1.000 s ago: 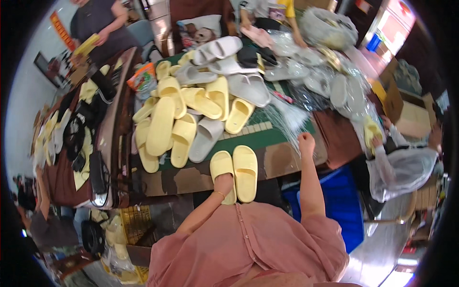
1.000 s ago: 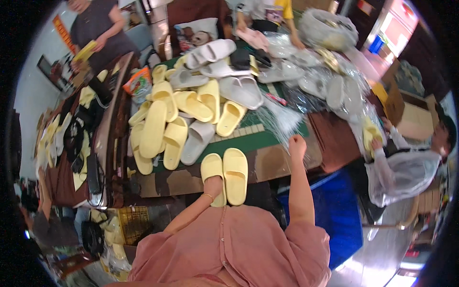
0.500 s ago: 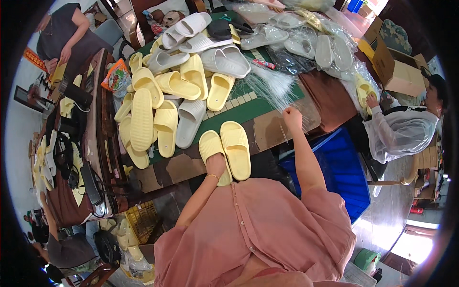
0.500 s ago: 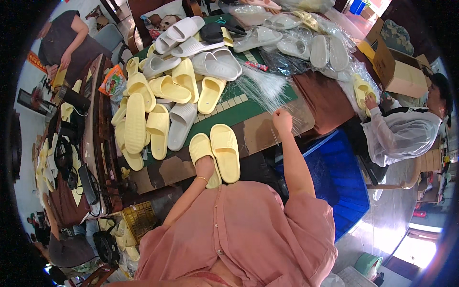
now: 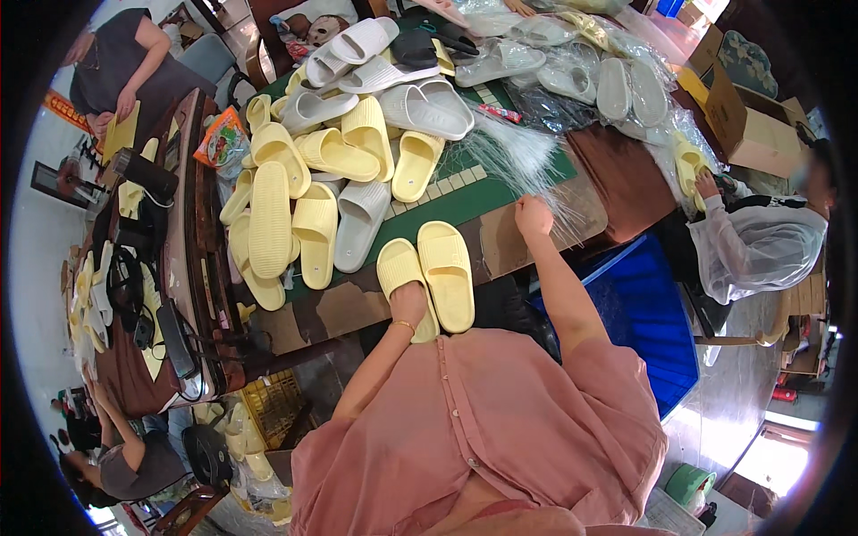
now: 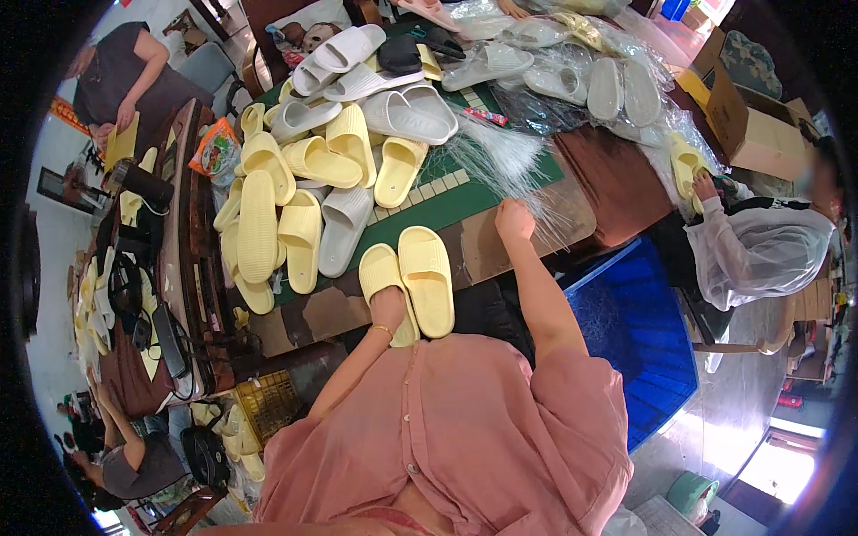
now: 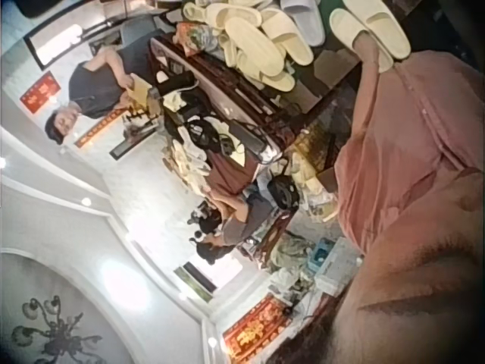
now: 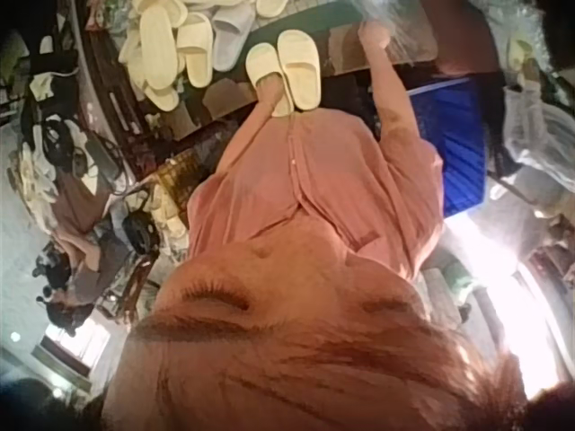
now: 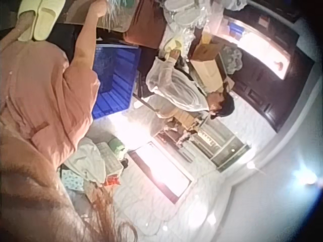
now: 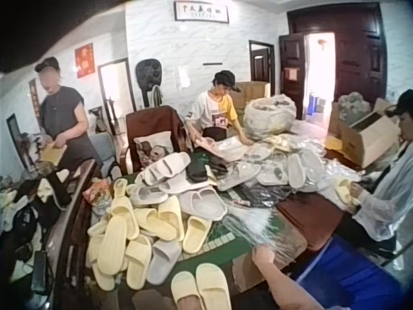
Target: The person pairs slippers together by threading and fastening plastic tags through them by hand.
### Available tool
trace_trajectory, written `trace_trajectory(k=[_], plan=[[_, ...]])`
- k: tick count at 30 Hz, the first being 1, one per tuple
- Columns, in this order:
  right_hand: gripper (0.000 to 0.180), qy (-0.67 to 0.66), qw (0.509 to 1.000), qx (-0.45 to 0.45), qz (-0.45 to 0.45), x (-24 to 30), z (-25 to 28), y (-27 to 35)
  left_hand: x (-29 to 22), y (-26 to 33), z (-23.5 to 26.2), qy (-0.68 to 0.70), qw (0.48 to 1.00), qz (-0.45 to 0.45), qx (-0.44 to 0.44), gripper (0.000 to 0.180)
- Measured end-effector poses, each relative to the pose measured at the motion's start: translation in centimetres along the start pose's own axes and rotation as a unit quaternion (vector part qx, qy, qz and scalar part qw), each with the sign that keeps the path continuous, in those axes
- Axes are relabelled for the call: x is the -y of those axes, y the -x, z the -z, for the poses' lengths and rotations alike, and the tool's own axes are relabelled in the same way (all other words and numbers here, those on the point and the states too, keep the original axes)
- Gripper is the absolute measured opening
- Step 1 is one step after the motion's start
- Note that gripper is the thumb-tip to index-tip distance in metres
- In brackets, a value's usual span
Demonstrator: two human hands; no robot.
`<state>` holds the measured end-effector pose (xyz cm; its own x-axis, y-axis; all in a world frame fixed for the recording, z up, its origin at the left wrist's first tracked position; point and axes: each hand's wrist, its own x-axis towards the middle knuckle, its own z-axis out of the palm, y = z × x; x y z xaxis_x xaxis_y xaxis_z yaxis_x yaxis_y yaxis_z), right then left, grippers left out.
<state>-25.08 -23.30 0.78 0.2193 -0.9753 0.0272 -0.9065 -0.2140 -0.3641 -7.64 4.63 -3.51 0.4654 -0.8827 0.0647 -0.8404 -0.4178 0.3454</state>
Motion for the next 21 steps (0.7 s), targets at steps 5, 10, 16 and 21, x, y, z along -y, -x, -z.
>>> trace_trajectory(k=[5, 10, 16, 21], plan=[[0.021, 0.080, 0.996, 0.045, -0.019, 0.6, 0.0, -0.7, -0.3, -0.1, 0.3, 0.015, 1.000, 0.019, 0.004, 0.024], [0.023, 0.110, 0.989, 0.085, -0.042, 1.3, 0.4, -1.1, -0.1, 0.0, 0.2, 0.013, 1.000, -0.002, -0.003, 0.024], [0.025, 0.071, 0.988, 0.126, -0.053, 0.9, 1.5, -0.8, -0.3, 0.3, 0.5, 0.017, 1.000, -0.001, -0.016, 0.024], [0.025, 0.034, 0.996, 0.080, -0.016, -0.4, 1.2, -1.2, -0.3, 0.0, 0.5, 0.014, 1.000, 0.018, 0.014, 0.024]])
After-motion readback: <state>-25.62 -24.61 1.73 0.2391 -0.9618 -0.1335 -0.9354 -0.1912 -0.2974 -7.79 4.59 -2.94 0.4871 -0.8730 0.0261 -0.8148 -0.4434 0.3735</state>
